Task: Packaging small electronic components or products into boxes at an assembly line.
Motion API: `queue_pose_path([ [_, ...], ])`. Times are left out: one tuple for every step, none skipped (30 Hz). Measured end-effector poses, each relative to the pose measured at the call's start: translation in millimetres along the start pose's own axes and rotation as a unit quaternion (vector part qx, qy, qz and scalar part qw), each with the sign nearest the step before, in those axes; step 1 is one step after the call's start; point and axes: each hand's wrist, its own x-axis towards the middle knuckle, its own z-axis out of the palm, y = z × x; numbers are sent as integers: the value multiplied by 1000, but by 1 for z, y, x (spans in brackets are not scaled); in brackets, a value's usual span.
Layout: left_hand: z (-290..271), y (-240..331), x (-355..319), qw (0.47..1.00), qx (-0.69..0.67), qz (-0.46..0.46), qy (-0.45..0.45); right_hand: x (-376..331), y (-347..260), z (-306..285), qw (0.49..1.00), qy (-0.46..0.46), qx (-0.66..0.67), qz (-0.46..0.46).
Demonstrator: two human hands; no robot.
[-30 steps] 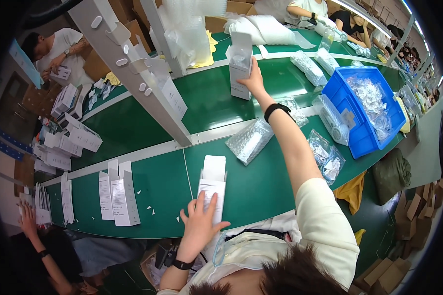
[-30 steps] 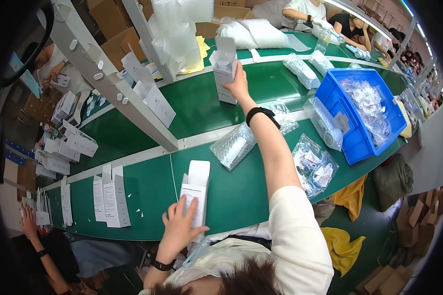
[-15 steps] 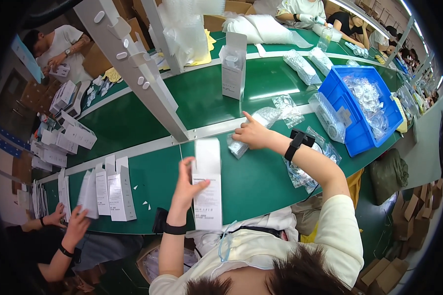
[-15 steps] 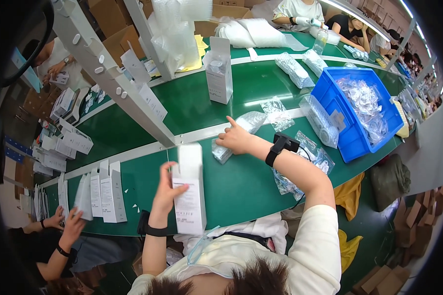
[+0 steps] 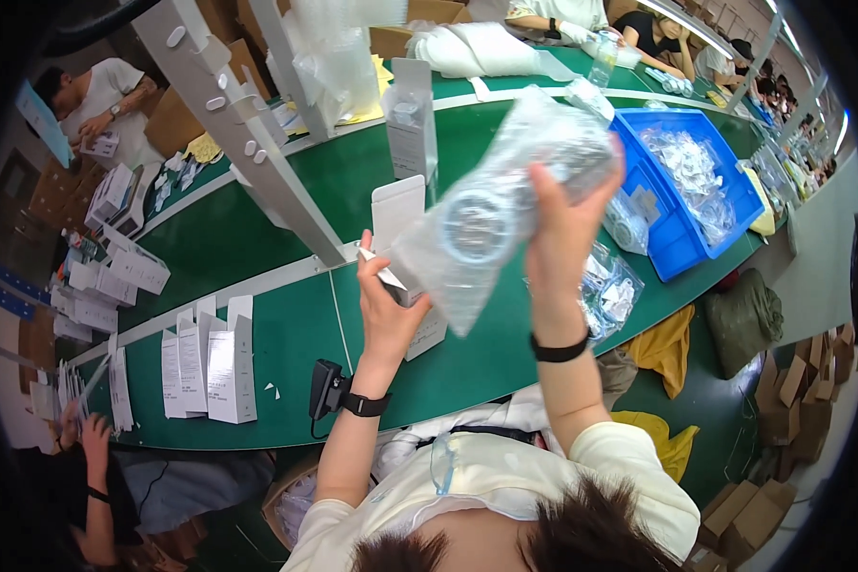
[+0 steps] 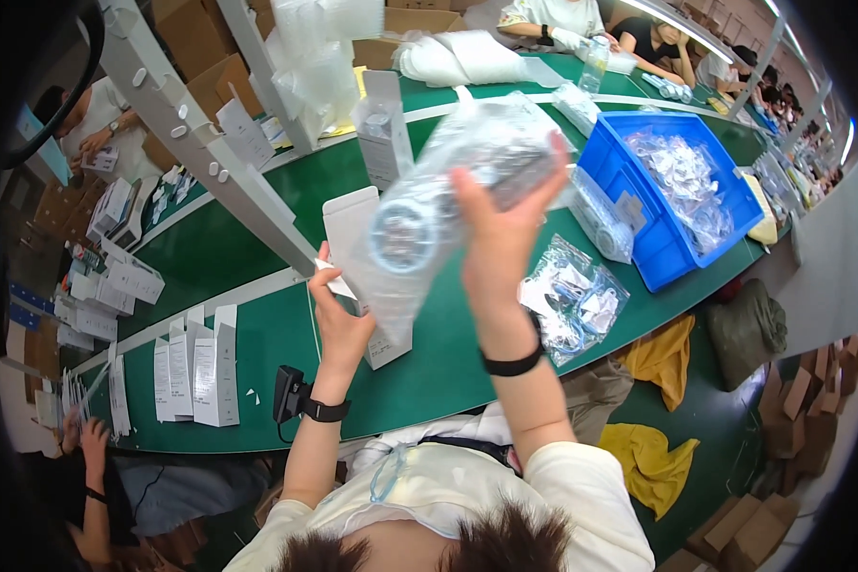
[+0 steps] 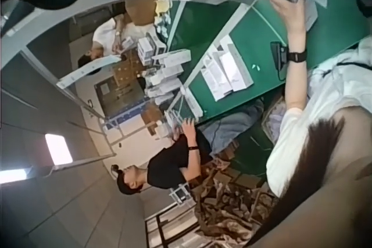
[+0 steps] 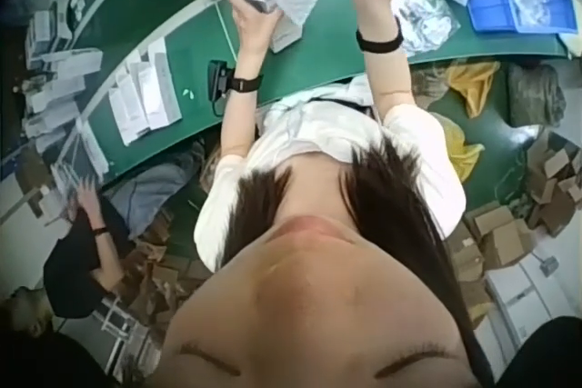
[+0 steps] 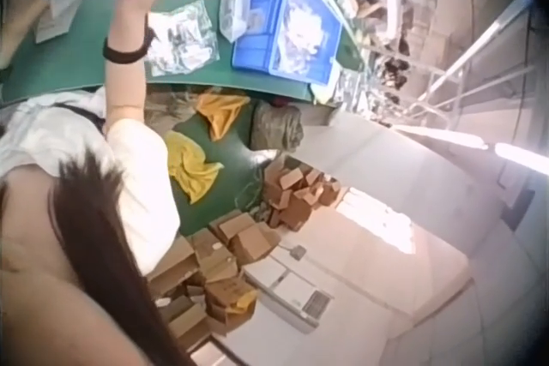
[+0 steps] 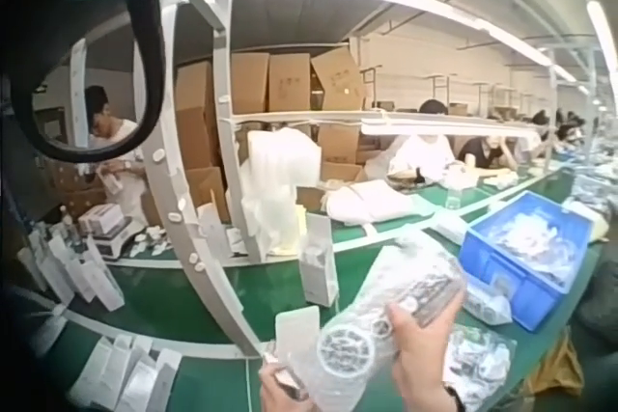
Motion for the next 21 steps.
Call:
queue_pose_path([
  [4, 1, -2, 1000, 5, 17, 20, -8, 7, 8, 1000, 0, -15, -12],
  [9, 1, -6, 999, 11, 35, 39, -15, 16, 14, 995, 9, -82, -62],
  [13, 2, -9, 997, 16, 52, 58, -21, 25, 19, 982, 17, -149, -112],
  [16, 1, -12, 997, 13, 54, 52, -29, 37, 21, 954, -17, -252, -163],
  [19, -1, -16, 995, 2, 52, 82, -36, 43, 24, 911, -52, -352, -210],
  [22, -2, -20, 993, -10, 50, 111, -41, 45, 25, 898, -121, -365, -214],
  [24, -3, -22, 989, -21, 45, 142, -46, 43, 26, 880, -193, -376, -216],
  [24, -3, -20, 989, -23, 46, 138, -48, 39, 24, 880, -190, -379, -216],
  [23, -5, -16, 986, -52, 16, 157, -50, 33, 23, 867, -231, -381, -224],
  [22, -6, -12, 981, -81, -14, 176, -51, 25, 23, 852, -274, -382, -232],
  [23, -6, -11, 974, -109, -44, 194, -51, 21, 22, 835, -315, -382, -238],
  [25, -5, -12, 974, -111, -44, 192, -48, 20, 20, 834, -314, -385, -238],
  [27, -3, -13, 979, -103, -22, 172, -41, 20, 17, 851, -288, -376, -226],
  [29, -2, -14, 984, -94, 1, 153, -34, 21, 14, 868, -261, -365, -213],
  [30, -2, -13, 987, -84, 26, 136, -29, 21, 12, 883, -235, -352, -202],
  [31, -3, -13, 987, -84, 28, 136, -30, 19, 10, 883, -235, -352, -204],
  [32, -6, -16, 986, -69, 64, 136, -33, 15, 7, 891, -228, -348, -182],
  [33, -10, -18, 984, -54, 100, 135, -36, 12, 6, 898, -221, -345, -161],
  [33, -12, -19, 981, -38, 135, 135, -37, 11, 6, 905, -214, -341, -139],
  [34, -11, -20, 981, -38, 133, 134, -37, 8, 6, 905, -215, -341, -136],
  [35, -11, -19, 980, -44, 130, 144, -36, 5, 8, 874, -240, -392, -157],
])
